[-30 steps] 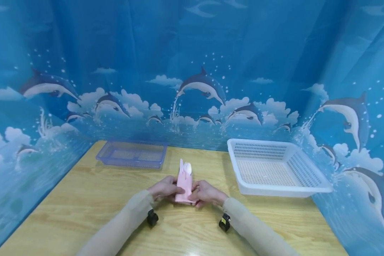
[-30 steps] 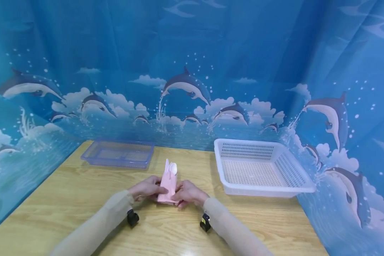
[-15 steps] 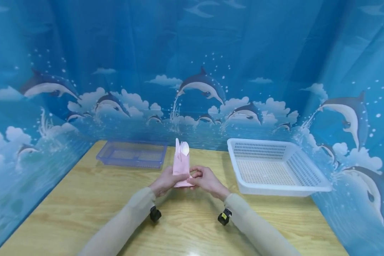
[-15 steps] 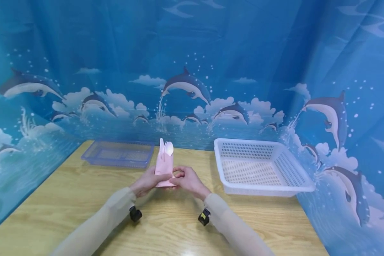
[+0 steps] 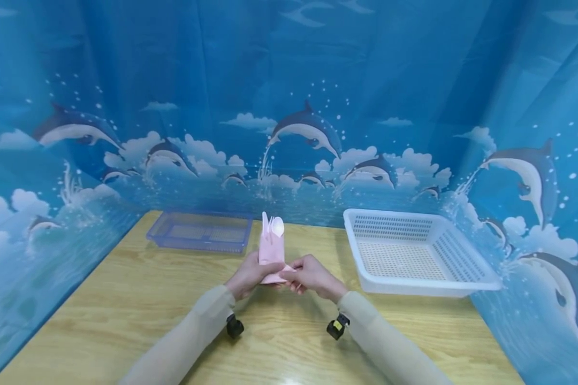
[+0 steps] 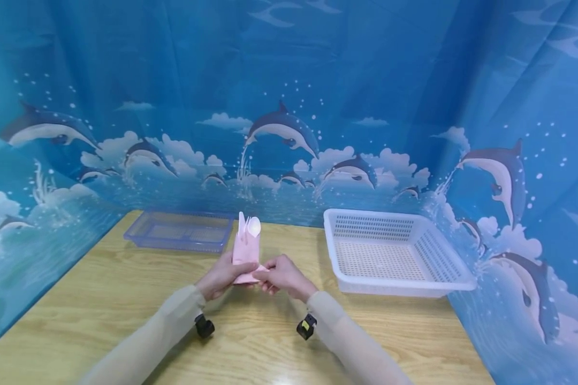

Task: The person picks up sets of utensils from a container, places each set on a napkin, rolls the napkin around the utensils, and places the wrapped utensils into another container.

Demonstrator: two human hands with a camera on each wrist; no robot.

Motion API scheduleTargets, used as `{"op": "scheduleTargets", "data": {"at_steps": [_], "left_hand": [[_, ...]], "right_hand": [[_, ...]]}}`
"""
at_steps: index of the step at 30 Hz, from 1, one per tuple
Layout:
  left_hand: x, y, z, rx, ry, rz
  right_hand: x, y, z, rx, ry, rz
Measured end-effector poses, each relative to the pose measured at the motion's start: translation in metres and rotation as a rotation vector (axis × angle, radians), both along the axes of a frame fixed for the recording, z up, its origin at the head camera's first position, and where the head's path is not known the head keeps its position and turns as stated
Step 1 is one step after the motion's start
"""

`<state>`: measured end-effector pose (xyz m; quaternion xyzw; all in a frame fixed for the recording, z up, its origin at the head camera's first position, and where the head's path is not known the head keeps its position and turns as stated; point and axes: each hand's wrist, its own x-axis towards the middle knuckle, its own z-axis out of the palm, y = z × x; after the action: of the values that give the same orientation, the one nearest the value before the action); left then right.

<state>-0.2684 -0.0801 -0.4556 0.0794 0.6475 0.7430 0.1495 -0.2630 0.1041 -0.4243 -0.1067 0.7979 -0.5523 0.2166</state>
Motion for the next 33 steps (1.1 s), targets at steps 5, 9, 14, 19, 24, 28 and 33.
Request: {"op": "scheduleTargets", "data": {"at_steps": [5,9,14,19,24,28,33], "left_hand": [[-0.001,-0.003,-0.004,0.077,-0.027,-0.043],[0.0,-0.003,-0.006,0.12,-0.038,-0.047],[0.002,-0.005,-0.006,0.149,-0.041,-0.069],[0.002,-0.007,-0.007,0.14,-0.055,-0.099],[0.004,-0.007,-0.009,0.1,-0.064,-0.093],[0.005,-0.006,-0.013,0.101,-0.066,-0.095],[0.007,-0.006,-0.015,0.129,-0.066,-0.115]], "right_hand": [[-0.002,0.002,0.006,-0.028,-0.005,-0.051],[0.0,0.002,0.004,-0.02,0.052,-0.081],[0.003,0.001,-0.001,-0.055,0.117,-0.088],[0.004,0.004,-0.004,-0.097,0.083,-0.064],[0.003,0.009,-0.007,-0.106,0.027,-0.015],[0.003,0.012,-0.009,-0.112,-0.009,0.004],[0.003,0.015,-0.014,-0.134,-0.04,0.017]]}}
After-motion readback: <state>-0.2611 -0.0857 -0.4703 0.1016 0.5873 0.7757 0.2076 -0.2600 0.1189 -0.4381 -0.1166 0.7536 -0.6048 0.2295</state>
